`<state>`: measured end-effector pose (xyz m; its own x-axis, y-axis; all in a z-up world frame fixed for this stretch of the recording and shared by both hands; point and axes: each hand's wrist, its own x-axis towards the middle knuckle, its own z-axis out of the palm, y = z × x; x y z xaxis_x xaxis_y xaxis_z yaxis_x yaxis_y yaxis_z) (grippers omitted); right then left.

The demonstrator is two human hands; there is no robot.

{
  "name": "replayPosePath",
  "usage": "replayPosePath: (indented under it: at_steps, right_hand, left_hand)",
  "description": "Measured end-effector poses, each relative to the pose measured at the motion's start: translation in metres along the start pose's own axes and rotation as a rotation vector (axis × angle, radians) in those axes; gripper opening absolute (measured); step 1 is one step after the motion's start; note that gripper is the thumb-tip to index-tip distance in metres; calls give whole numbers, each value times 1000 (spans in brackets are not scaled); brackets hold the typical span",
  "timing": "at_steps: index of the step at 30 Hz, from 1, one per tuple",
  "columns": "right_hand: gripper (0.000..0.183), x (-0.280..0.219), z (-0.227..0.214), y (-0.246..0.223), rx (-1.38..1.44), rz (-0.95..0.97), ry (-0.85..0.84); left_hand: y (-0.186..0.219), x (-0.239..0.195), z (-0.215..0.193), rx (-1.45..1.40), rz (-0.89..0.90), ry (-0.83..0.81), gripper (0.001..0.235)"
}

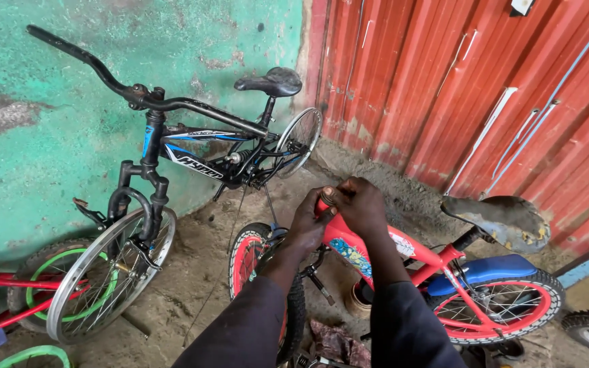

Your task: The person removes the handlebar from a red bicycle by loosening the stem bolts. They then detach the seat post and remove the headset bearing cups from the frame using a wrench and a screwdriver.

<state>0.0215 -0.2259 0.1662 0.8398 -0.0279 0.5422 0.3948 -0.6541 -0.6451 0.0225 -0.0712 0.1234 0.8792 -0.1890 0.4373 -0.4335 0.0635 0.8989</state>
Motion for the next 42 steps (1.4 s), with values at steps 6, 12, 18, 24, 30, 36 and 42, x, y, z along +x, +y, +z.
replayPosePath:
  at_steps: [6, 12, 18, 24, 30, 36, 42]
  right_hand:
    - [16, 1, -18, -39, 35, -64, -140]
    - [23, -4, -1, -29, -20, 48, -50]
    - [13, 0, -10, -35, 43, -7, -119]
    - [21, -2, -13, -37, 279, 73, -105]
    - [21, 2, -7, -20, -40, 120, -59]
    - [22, -6, -13, -35, 225, 28, -136]
    - [13, -5, -11, -38, 116, 28, -73]
  left_hand:
    - [-3, -3, 5, -43, 14, 21, 32]
    - [9, -6, 6, -12, -49, 40, 27]
    - [-4, -3, 6, 9, -57, 54, 30]
    - [-2, -2, 9, 7, -78, 42, 32]
    - [-4, 0, 10, 17, -94, 49, 31]
    - [6, -8, 7, 19, -72, 33, 32]
    - [5, -5, 7, 59, -102, 37, 30]
